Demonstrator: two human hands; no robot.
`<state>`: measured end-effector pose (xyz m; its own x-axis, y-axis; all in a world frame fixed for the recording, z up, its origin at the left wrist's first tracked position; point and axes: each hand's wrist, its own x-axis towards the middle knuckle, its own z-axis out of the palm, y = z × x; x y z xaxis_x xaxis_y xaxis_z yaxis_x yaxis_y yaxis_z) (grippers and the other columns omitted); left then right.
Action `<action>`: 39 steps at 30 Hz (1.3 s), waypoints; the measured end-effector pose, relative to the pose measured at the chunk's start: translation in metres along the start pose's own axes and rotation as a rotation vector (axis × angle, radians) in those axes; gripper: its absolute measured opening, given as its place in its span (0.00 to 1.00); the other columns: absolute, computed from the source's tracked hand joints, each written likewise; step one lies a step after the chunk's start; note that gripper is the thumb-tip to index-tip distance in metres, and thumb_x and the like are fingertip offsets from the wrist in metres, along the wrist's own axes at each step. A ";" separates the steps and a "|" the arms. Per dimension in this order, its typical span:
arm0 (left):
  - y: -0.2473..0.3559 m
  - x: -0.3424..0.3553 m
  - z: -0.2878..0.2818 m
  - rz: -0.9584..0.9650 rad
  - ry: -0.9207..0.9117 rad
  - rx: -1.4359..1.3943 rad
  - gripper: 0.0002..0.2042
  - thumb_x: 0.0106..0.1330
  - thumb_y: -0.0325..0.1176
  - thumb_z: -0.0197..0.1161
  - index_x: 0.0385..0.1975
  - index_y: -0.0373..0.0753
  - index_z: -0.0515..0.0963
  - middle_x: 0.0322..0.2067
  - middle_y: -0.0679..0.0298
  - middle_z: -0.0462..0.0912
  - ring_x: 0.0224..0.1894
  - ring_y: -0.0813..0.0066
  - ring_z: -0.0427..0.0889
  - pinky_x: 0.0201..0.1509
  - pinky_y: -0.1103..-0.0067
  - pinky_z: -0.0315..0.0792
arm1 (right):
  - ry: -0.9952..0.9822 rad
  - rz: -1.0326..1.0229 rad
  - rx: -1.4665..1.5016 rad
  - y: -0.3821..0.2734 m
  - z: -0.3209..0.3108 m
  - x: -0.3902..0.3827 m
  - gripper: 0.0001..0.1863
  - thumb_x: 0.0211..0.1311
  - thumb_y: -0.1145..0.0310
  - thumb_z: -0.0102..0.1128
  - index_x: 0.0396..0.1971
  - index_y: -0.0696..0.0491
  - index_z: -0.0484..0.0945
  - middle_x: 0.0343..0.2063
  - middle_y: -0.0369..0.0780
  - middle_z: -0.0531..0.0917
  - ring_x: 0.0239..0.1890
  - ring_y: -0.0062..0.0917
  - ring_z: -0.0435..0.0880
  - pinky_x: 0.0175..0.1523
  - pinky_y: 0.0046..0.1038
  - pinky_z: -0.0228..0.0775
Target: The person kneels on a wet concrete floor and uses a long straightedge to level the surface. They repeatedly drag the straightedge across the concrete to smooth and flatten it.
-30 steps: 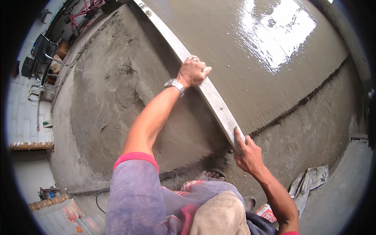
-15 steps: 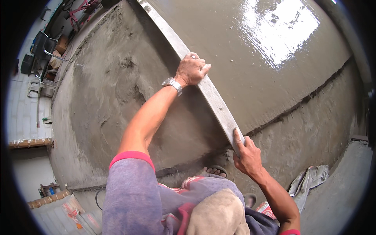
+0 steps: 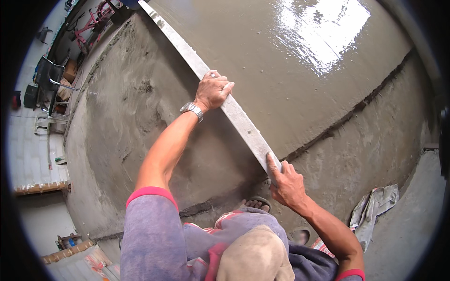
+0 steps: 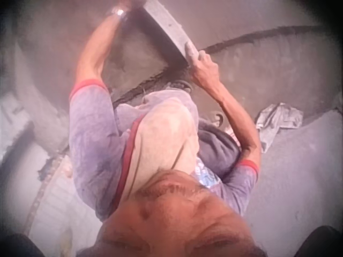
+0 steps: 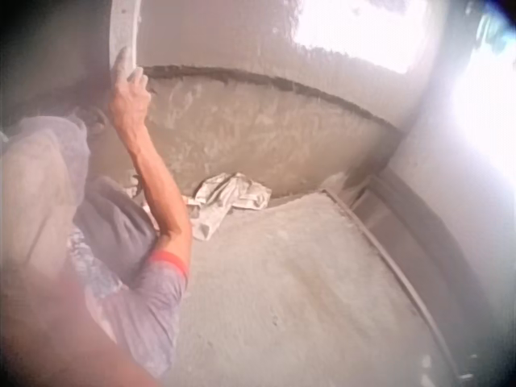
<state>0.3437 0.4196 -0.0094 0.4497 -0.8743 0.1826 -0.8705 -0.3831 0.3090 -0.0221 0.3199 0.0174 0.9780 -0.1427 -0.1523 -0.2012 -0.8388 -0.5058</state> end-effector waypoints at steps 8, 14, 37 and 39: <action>0.028 0.002 0.006 -0.170 0.001 0.002 0.21 0.69 0.43 0.56 0.13 0.47 0.83 0.26 0.70 0.82 0.47 0.67 0.79 0.71 0.62 0.53 | 0.084 -0.023 0.043 0.003 0.005 -0.001 0.49 0.40 0.72 0.65 0.71 0.48 0.61 0.35 0.46 0.71 0.37 0.40 0.76 0.29 0.39 0.76; 0.026 0.001 0.007 -0.220 -0.026 0.059 0.21 0.71 0.44 0.54 0.14 0.47 0.83 0.26 0.69 0.82 0.47 0.66 0.79 0.71 0.60 0.53 | 0.156 0.028 0.089 0.001 0.006 0.000 0.46 0.41 0.73 0.63 0.69 0.43 0.67 0.33 0.44 0.71 0.34 0.38 0.76 0.28 0.36 0.76; 0.015 0.001 0.011 -0.106 0.099 -0.004 0.21 0.71 0.47 0.53 0.25 0.37 0.85 0.31 0.58 0.86 0.49 0.61 0.79 0.69 0.61 0.58 | 0.020 0.484 -0.265 -0.049 0.008 0.007 0.49 0.58 0.62 0.66 0.76 0.36 0.45 0.45 0.50 0.72 0.46 0.44 0.77 0.47 0.44 0.76; 0.007 0.000 0.016 -0.086 0.120 0.029 0.22 0.72 0.47 0.51 0.23 0.41 0.85 0.30 0.61 0.86 0.48 0.61 0.79 0.69 0.61 0.57 | 0.011 0.506 -0.238 -0.054 0.008 0.011 0.48 0.60 0.63 0.65 0.76 0.36 0.45 0.46 0.50 0.72 0.46 0.45 0.77 0.47 0.45 0.74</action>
<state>0.3349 0.4118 -0.0226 0.5421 -0.7966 0.2676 -0.8322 -0.4650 0.3019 -0.0012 0.3678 0.0360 0.7634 -0.5630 -0.3166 -0.6289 -0.7596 -0.1658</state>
